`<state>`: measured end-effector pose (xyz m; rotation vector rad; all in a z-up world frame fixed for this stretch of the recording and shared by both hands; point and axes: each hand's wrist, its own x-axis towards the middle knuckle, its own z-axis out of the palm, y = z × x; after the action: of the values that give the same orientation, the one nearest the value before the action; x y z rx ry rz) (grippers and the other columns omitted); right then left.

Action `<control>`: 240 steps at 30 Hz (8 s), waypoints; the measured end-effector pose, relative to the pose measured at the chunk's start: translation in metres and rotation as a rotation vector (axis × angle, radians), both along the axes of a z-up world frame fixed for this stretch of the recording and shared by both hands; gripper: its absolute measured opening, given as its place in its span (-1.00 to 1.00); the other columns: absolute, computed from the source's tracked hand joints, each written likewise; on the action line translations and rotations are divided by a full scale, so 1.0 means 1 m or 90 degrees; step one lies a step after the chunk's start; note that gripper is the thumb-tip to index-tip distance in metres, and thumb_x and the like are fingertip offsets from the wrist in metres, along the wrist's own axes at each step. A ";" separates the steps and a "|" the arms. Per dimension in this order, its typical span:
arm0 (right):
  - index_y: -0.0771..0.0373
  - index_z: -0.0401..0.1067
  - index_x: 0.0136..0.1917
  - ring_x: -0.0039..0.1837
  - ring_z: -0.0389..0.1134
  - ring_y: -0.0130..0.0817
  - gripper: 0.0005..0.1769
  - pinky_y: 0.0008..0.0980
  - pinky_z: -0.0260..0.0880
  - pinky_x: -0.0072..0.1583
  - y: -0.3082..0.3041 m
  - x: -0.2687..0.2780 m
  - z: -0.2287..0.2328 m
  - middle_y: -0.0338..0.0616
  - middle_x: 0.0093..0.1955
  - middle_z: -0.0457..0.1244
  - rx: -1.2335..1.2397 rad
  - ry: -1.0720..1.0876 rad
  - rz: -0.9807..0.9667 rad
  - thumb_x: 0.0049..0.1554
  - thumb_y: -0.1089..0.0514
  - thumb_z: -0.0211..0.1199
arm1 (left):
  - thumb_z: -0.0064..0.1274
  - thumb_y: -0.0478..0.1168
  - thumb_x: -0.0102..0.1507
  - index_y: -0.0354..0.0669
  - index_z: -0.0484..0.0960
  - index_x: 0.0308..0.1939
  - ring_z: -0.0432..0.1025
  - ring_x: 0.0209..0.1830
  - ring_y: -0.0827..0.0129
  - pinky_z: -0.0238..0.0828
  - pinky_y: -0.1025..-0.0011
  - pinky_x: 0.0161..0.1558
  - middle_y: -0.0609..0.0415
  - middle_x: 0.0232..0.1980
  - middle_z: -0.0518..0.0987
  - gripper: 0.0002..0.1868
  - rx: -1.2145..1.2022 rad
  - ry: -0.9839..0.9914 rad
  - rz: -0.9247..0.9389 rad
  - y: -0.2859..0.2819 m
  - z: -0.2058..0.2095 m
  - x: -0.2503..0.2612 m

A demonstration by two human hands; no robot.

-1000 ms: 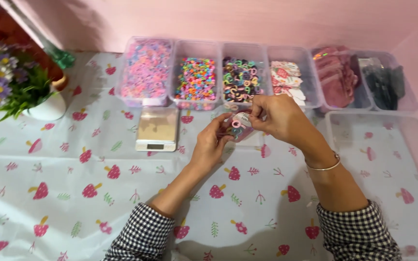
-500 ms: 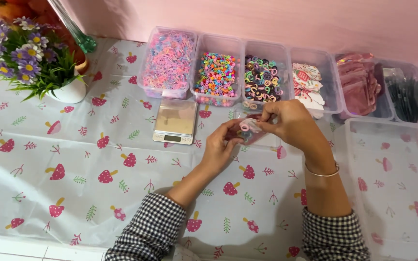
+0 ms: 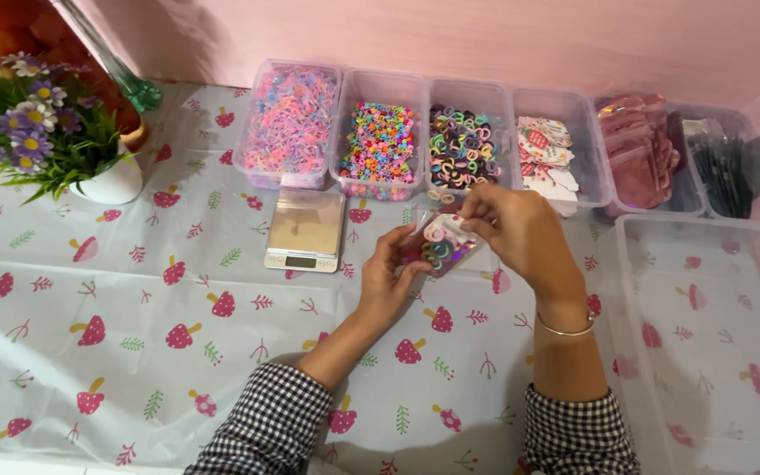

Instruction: Packaging small hair accessories from storage bins into individual plastic bags.

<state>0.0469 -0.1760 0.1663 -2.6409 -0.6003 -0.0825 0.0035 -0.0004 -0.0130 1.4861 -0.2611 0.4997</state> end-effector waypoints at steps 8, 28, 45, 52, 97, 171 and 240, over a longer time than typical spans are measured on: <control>-0.01 0.58 -0.12 -0.19 0.48 -0.29 -0.87 -0.31 0.45 -0.04 -0.007 0.003 -0.007 -0.35 -0.30 0.45 0.085 0.020 0.017 0.02 0.18 0.44 | 0.30 -0.41 0.15 -0.31 0.47 0.25 0.63 -0.14 0.09 0.63 0.27 -0.11 -0.19 -0.08 0.68 -0.41 0.008 -0.023 0.038 -0.009 -0.012 -0.002; 0.17 0.62 -0.04 -0.18 0.46 -0.15 -0.77 -0.27 0.50 -0.12 -0.016 0.003 0.003 -0.09 -0.17 0.44 0.066 0.084 0.107 -0.01 0.16 0.43 | 0.28 -0.43 0.17 -0.34 0.48 0.27 0.61 -0.18 0.28 0.62 0.42 -0.18 -0.19 0.02 0.67 -0.42 -0.050 0.000 0.045 -0.010 -0.005 -0.002; 0.14 0.64 -0.07 -0.06 0.45 -0.06 -0.79 -0.14 0.47 -0.04 -0.008 0.006 -0.008 -0.14 -0.04 0.42 -0.004 0.119 0.101 -0.02 0.14 0.44 | 0.30 -0.42 0.14 -0.40 0.52 0.23 0.63 -0.07 0.12 0.61 0.35 -0.10 -0.23 0.04 0.67 -0.43 -0.020 -0.026 0.035 -0.010 -0.009 -0.002; 0.16 0.63 -0.11 -0.12 0.43 -0.17 -0.86 -0.22 0.45 -0.06 -0.012 0.012 -0.014 -0.19 -0.11 0.39 -0.016 0.131 0.103 0.03 0.15 0.40 | 0.28 -0.44 0.15 -0.42 0.48 0.27 0.60 0.01 0.10 0.59 0.31 -0.03 -0.25 0.06 0.65 -0.40 -0.039 -0.042 0.014 -0.010 -0.005 -0.005; 0.25 0.54 0.13 -0.24 0.33 -0.39 -0.57 -0.47 0.36 -0.26 -0.026 0.007 -0.008 -0.09 -0.25 0.39 0.320 0.121 0.131 -0.04 0.29 0.51 | 0.41 -0.22 0.13 -0.22 0.74 -0.23 0.58 -0.29 0.45 0.61 0.48 -0.19 0.08 -0.35 0.62 -0.78 -0.061 0.119 -0.039 -0.016 0.084 0.016; -0.14 0.54 0.10 0.13 0.40 -0.16 -0.50 -0.17 0.45 0.17 -0.468 0.076 -0.120 -0.27 -0.05 0.34 -0.257 -0.117 -0.490 -0.12 0.07 0.58 | -0.08 -0.25 0.38 -0.18 0.63 -0.14 0.56 -0.23 -0.01 0.51 0.17 -0.15 -0.12 -0.30 0.60 -0.83 0.264 0.145 -0.276 -0.227 0.006 0.032; 0.23 0.49 -0.08 -0.33 0.42 -0.29 -0.51 -0.36 0.39 -0.24 -0.276 0.138 -0.100 -0.15 -0.37 0.34 0.254 -0.101 -0.220 -0.21 0.08 0.65 | -0.07 -0.38 0.34 -0.30 0.62 -0.22 0.48 -0.67 0.34 0.48 0.47 -0.56 -0.02 -0.56 0.53 -0.86 0.011 0.150 -0.275 -0.237 -0.018 0.040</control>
<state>0.1845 -0.4520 0.0666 -2.3289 -0.1456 -0.4681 0.0436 -0.2369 -0.0311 1.4384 -0.3876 -0.0245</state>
